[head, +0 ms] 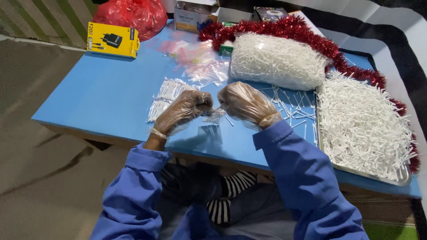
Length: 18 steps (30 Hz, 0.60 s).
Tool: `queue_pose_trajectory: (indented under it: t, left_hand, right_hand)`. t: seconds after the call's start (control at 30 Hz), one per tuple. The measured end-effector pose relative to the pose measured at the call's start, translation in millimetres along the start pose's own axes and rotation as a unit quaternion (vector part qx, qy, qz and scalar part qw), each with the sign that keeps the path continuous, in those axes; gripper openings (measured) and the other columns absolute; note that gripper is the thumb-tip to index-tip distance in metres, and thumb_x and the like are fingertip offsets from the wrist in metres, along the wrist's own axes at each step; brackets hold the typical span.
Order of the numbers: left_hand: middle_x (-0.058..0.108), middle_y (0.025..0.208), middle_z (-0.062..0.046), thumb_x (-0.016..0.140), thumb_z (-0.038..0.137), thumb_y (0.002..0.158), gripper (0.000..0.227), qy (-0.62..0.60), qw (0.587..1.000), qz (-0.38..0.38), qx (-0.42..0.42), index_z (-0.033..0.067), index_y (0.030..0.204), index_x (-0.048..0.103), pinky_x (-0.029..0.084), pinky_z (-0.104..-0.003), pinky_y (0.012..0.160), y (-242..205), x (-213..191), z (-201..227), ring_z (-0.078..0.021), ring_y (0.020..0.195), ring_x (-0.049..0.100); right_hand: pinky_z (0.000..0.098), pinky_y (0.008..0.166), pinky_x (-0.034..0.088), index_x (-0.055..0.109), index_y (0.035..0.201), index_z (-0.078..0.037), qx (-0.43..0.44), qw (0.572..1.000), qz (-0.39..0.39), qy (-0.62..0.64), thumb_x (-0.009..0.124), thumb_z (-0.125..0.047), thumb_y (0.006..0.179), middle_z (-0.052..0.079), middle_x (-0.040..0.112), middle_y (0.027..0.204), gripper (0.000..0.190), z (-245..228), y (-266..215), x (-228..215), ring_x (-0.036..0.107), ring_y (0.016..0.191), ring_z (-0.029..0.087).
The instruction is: The person picks up cotton swabs by hand and places them into a small plastic bag.
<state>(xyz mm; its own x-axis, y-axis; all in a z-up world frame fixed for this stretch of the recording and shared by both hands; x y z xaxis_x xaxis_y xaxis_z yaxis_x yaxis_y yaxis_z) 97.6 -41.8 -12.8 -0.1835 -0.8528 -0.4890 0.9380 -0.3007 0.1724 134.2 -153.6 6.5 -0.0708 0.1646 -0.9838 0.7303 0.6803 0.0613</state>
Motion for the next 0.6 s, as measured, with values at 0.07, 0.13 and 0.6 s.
queue_pose_trajectory:
  t: [0.07, 0.13, 0.6]
  left_hand:
    - [0.076, 0.084, -0.013, 0.068, 0.002, 0.091, 0.011, -0.022, 0.999, -0.008, -0.031, 0.0108, 0.088, 0.074, 0.056, -0.037, 0.078, -2.5, 2.2, -1.7, -0.0213, 0.085, 0.071]
    - [0.076, 0.084, -0.013, 0.067, 0.003, 0.092, 0.013, -0.013, 0.999, -0.005, -0.034, 0.0117, 0.087, 0.074, 0.056, -0.037, 0.078, -0.7, 2.4, -0.2, -0.0241, 0.086, 0.073]
    - [0.075, 0.081, -0.005, 0.069, 0.004, 0.089, 0.012, -0.018, 0.999, 0.026, -0.027, 0.0142, 0.087, 0.075, 0.057, -0.033, 0.079, -10.4, -11.2, 11.1, -0.0192, 0.085, 0.073]
  right_hand:
    - [0.0449, 0.071, 0.061, 0.075, 0.092, -0.005, -0.020, 0.999, -0.032, -0.018, 0.069, -0.024, 0.093, 0.017, 0.074, 0.079, 0.020, -2.4, 3.3, 9.5, 0.076, 0.082, 0.035]
    - [0.0409, 0.071, 0.059, 0.075, 0.086, -0.008, -0.030, 0.999, -0.025, 0.005, 0.069, -0.017, 0.088, 0.010, 0.072, 0.076, 0.011, -9.9, 1.0, 0.5, 0.072, 0.075, 0.030]
    - [0.0428, 0.073, 0.061, 0.075, 0.091, -0.011, 0.007, 0.995, 0.028, 0.100, 0.069, -0.022, 0.093, 0.012, 0.076, 0.080, 0.013, -19.3, -8.9, -24.7, 0.075, 0.086, 0.035]
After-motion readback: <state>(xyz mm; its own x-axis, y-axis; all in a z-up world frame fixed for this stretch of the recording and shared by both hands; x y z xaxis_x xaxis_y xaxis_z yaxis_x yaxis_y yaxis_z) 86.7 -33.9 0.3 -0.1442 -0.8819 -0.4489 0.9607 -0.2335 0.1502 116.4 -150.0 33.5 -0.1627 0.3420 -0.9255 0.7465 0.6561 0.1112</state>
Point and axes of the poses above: each hand's wrist, its own y-axis towards the middle knuckle, its own x-axis out of the palm, z = x × y, the point moved 9 cm from there along y, towards the middle knuckle
